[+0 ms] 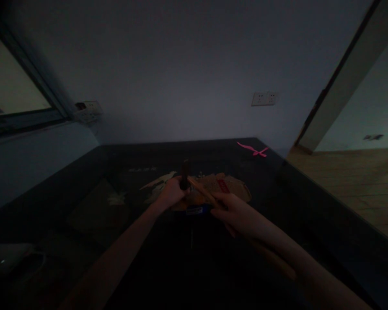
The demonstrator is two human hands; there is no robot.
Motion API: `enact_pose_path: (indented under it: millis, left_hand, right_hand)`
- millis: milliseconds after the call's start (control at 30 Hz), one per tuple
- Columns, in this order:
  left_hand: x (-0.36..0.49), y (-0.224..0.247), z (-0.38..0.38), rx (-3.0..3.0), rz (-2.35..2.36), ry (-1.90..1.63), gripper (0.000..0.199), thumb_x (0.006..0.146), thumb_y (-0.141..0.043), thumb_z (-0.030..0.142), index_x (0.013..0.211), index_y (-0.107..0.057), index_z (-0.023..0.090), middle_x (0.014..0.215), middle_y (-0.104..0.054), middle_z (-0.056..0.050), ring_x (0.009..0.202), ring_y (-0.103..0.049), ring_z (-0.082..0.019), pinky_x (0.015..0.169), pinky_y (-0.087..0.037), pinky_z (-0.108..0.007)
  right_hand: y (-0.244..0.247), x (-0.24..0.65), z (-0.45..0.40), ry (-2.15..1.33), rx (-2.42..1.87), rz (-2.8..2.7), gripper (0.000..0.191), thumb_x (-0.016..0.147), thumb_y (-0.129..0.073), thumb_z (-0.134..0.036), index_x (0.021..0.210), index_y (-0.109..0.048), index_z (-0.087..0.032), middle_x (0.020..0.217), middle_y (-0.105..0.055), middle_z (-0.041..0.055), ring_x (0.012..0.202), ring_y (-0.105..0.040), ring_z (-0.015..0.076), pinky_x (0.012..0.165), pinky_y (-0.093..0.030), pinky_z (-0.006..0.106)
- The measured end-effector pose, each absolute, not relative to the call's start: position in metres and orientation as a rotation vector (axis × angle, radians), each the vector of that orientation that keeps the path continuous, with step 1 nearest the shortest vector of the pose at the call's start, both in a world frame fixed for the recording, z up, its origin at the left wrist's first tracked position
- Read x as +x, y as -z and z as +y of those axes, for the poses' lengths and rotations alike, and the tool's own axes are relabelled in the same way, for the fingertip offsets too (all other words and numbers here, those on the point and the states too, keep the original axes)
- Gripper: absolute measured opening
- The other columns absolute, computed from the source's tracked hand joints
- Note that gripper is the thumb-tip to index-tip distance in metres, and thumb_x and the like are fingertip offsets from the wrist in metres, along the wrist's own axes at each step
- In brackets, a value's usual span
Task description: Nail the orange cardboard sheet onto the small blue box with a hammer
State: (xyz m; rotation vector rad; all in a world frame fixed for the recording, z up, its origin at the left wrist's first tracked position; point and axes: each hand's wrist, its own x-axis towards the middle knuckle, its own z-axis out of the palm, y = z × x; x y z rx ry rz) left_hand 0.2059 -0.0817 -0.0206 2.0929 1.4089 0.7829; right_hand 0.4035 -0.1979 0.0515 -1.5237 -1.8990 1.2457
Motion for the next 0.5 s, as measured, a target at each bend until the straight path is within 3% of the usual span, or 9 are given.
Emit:
enact_pose_path:
  millis: [267, 500]
  left_hand:
    - [0.2052, 0.0230, -0.0819, 2.080, 1.335, -0.814, 0.021, 0.069, -0.057, 0.012, 0.088, -0.064, 0.016, 0.082, -0.068, -0.003, 0.070, -0.061, -0.014, 0.061, -0.043, -0.021]
    - [0.2048, 0.0206, -0.0816, 2.165, 1.373, -0.778, 0.019, 0.068, -0.058, 0.012, 0.085, -0.064, 0.016, 0.078, -0.067, -0.003, 0.068, -0.060, -0.015, 0.059, -0.040, -0.022]
  right_hand:
    - [-0.0574, 0.4076, -0.1994, -1.083, -1.455, -1.944, 0.019, 0.077, -0.053, -0.028, 0.091, -0.061, -0.017, 0.069, -0.059, -0.0003, 0.055, -0.055, 0.0126, 0.047, -0.043, 0.022]
    - [-0.0505, 0.4096, -0.1965, -1.164, -1.491, -1.907, 0.020, 0.080, -0.052, -0.030, 0.093, -0.058, -0.016, 0.056, -0.051, -0.0048, 0.037, -0.044, 0.0083, 0.034, -0.035, 0.020]
